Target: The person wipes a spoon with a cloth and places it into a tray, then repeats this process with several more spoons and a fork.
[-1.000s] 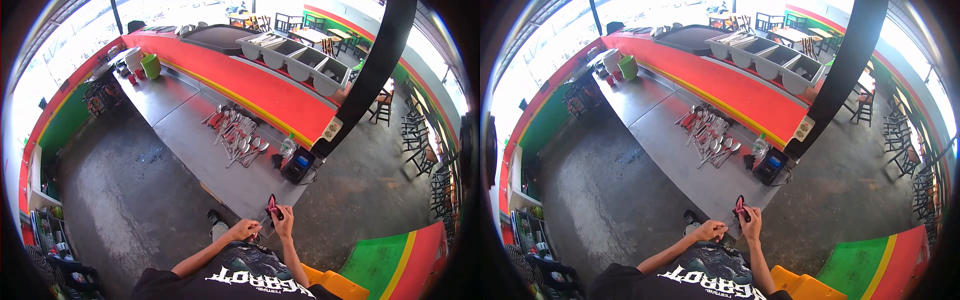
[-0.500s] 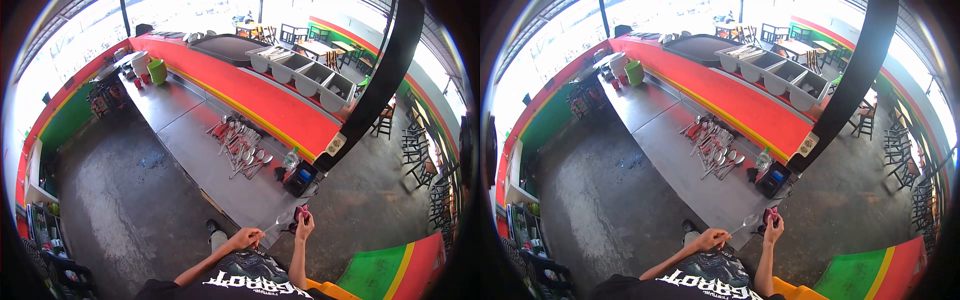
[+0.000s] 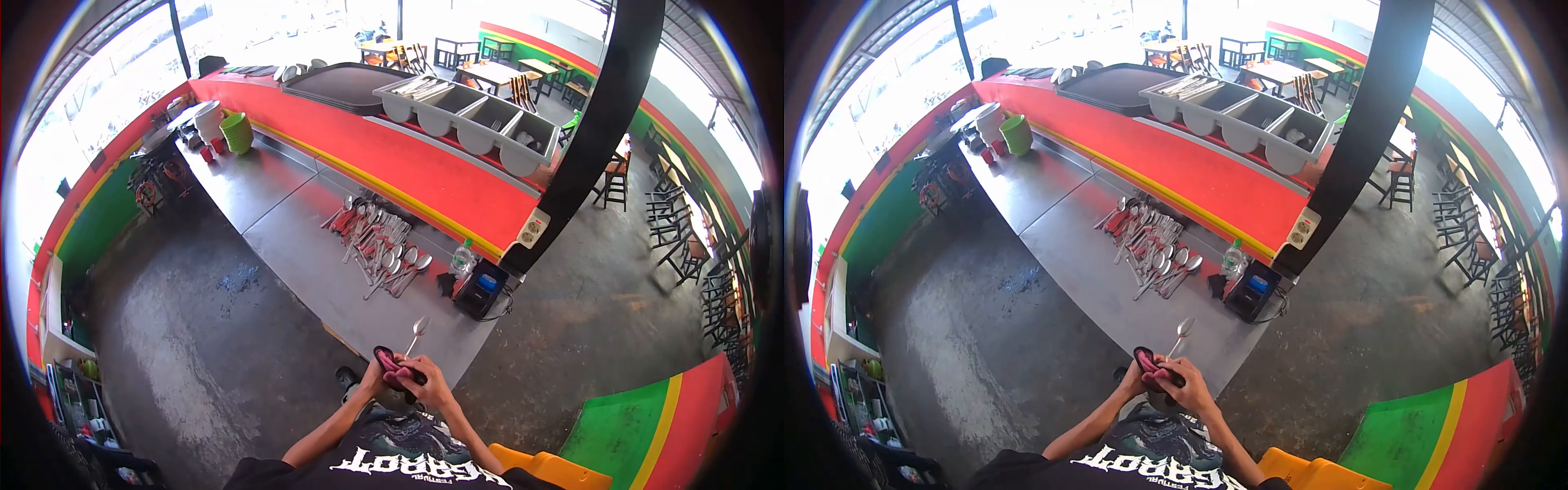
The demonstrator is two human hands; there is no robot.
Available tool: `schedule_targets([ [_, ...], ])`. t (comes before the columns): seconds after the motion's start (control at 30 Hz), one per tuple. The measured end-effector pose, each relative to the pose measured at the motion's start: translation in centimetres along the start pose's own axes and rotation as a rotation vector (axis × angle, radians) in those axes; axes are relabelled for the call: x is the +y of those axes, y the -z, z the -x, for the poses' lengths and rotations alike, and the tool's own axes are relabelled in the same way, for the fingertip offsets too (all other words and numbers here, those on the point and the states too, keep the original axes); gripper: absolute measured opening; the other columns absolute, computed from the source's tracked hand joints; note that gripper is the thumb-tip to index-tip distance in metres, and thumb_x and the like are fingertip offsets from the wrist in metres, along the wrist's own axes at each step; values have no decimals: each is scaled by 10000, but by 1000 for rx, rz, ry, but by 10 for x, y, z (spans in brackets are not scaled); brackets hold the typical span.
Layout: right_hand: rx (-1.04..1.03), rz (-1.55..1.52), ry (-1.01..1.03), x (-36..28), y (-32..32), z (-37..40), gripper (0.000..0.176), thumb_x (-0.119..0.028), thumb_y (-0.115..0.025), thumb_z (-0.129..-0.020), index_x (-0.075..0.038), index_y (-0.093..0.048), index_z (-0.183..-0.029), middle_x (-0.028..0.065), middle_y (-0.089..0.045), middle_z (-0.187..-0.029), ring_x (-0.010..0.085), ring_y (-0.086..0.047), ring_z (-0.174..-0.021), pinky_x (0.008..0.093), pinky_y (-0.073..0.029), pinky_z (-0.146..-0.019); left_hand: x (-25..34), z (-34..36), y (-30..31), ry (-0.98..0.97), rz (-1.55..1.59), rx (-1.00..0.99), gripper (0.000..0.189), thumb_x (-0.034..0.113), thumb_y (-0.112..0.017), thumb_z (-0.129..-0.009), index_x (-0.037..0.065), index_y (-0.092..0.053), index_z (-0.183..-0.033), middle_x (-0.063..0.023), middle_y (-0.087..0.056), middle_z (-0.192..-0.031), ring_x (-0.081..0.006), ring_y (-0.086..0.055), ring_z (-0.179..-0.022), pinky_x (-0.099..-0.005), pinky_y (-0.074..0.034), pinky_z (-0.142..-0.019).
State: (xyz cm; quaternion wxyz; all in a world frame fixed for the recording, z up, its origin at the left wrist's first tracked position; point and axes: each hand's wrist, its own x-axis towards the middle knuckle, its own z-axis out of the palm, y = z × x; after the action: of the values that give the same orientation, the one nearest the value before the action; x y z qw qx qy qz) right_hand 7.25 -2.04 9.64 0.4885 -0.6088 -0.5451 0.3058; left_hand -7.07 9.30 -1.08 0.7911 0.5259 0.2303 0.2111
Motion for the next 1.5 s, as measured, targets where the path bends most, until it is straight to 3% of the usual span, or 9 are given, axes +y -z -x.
schedule_targets([
  [0.13, 89, 12, -44, 7, 5, 1, 310, -96, -746, -761, -55, -691, -1064, 118, -637, -962, 257, -614, -908, 334, -480, -818, 9, 15, -12, 22, -609, 147, 185, 61, -624, -867, -32, -631, -1027, -33, -661, -844, -124, -602, -754, -299, -480, -655],
  [0.17, 119, 23, -78, 13, 6, 2, 312, -91, -746, -756, -54, -691, -1061, 124, -639, -962, 259, -615, -906, 335, -483, -815, 6, 19, -19, -73, -604, 193, 202, 158, -531, -967, -6, -629, -900, -27, -553, -560, -138, -566, -544, -313, -445, -514],
  [0.67, 778, 230, -185, 64, 41, 16, 314, -60, -751, -732, -14, -670, -1032, 116, -595, -933, 252, -612, -843, 331, -497, -759, 77, 39, -50, 185, -490, -269, 342, 288, -493, -1023, -7, -637, -1116, 16, -497, -572, -60, -454, -516, -256, -385, -512],
  [0.8, 897, 24, -314, 134, 52, 29, 267, -63, -688, -816, -2, -646, -1073, 52, -639, -951, 152, -601, -814, 277, -474, -730, 77, 37, -50, 181, -431, -266, 356, 302, -458, -1039, 3, -629, -1125, 17, -467, -593, -65, -445, -526, -252, -384, -526],
  [0.97, 680, -874, -414, 105, 62, 42, 289, -119, -611, -910, -17, -595, -1179, 42, -658, -1052, 161, -646, -952, 303, -519, -858, 62, 30, -62, 116, -137, -167, 329, 286, -398, -1060, 22, -595, -1074, 33, -376, -622, -67, -384, -542, -249, -368, -528],
  [1.1, 337, -962, -425, 78, 57, 45, 312, -202, -648, -917, -25, -591, -1167, 46, -657, -1069, 171, -642, -996, 322, -520, -879, 53, 25, -73, 132, -156, -124, 347, 318, -387, -1060, 34, -581, -1018, 57, -354, -633, -59, -346, -549, -236, -330, -515],
  [1.23, 27, -915, -448, 55, 52, 43, 241, -184, -653, -919, -25, -607, -1095, 57, -671, -929, 168, -668, -847, 294, -532, -790, 39, 22, -73, 270, -102, -231, 385, 384, -391, -1050, 49, -575, -998, 64, -354, -638, -56, -333, -549, -224, -299, -509],
  [1.37, 42, -1034, -454, 39, 53, 43, 205, -171, -665, -913, -24, -617, -1048, 60, -670, -873, 174, -669, -810, 274, -529, -765, 35, 22, -68, 347, 59, -304, 392, 410, -409, -1039, 61, -580, -983, 68, -339, -622, -52, -310, -540, -221, -263, -494],
  [1.5, 192, -870, -430, 48, 47, 42, 202, -171, -696, -896, -26, -655, -1030, 22, -669, -885, 119, -638, -788, 237, -505, -727, 30, 22, -73, 248, -238, -239, 350, 348, -443, -1040, 33, -589, -994, 49, -435, -652, -85, -407, -574, -244, -348, -536],
])
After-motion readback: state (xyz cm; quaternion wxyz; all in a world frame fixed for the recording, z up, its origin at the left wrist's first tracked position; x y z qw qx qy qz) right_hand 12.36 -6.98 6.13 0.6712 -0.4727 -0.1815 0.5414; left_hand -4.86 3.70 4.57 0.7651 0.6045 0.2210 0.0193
